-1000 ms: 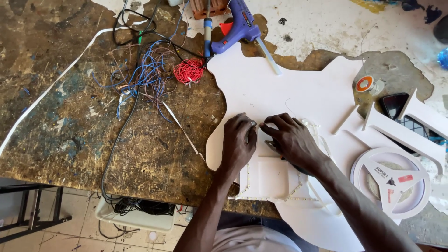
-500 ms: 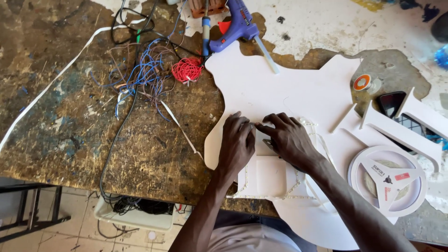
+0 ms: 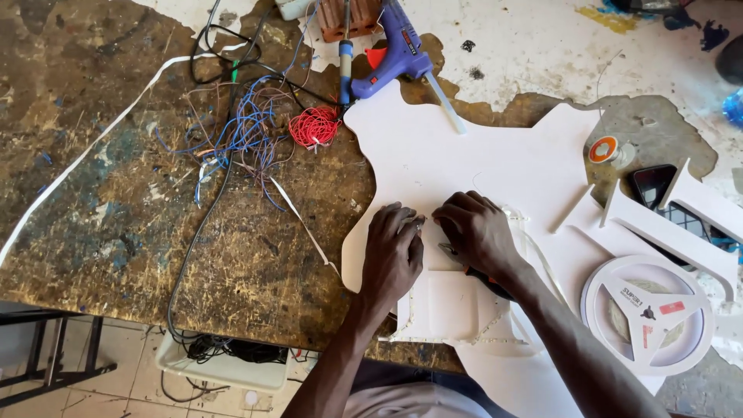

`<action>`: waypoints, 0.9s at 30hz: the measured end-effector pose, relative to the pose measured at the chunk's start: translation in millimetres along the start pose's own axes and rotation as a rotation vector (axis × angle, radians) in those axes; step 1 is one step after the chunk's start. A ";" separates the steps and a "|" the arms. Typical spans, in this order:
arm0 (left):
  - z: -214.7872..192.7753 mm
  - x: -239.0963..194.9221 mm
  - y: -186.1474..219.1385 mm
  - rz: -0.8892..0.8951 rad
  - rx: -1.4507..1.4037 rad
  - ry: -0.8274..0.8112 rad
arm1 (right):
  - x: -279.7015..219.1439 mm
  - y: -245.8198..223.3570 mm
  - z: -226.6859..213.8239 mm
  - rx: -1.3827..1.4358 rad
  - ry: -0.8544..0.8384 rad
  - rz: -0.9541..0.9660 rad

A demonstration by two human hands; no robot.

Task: Applying LED light strips to a white plastic sign component using cutters for sizing.

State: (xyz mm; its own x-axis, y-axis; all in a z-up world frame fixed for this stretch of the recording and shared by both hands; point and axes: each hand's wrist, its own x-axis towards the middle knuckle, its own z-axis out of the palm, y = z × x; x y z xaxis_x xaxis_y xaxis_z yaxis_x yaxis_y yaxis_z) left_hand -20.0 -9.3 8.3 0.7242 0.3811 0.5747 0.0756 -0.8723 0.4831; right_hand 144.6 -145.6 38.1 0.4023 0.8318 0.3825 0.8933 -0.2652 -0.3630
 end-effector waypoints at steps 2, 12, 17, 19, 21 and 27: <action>1.2 0.5 -0.7 -0.004 -0.007 0.003 | 2.3 -1.3 0.5 -0.005 0.007 0.001; 3.6 0.1 -2.8 -0.026 -0.010 -0.028 | 3.1 -8.4 -5.3 0.011 -0.024 0.024; 0.8 -1.4 -0.1 0.003 0.018 -0.022 | 7.2 -30.8 -57.9 0.219 -0.081 0.115; -3.9 -0.9 4.1 0.024 0.041 -0.005 | 2.2 -39.3 -79.3 0.272 -0.051 0.141; -14.6 0.1 13.1 0.049 0.068 -0.035 | -10.0 -39.2 -89.8 0.312 -0.016 0.200; -22.6 -2.6 18.8 0.037 0.114 -0.094 | -48.1 -24.8 -87.3 0.344 0.061 0.245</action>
State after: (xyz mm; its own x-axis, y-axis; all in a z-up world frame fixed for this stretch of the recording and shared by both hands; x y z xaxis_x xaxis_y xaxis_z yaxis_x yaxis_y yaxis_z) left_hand -35.9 -19.8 30.8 0.7883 0.3228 0.5239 0.1217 -0.9163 0.3815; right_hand 120.7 -221.7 102.9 0.6148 0.7311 0.2959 0.6550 -0.2643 -0.7079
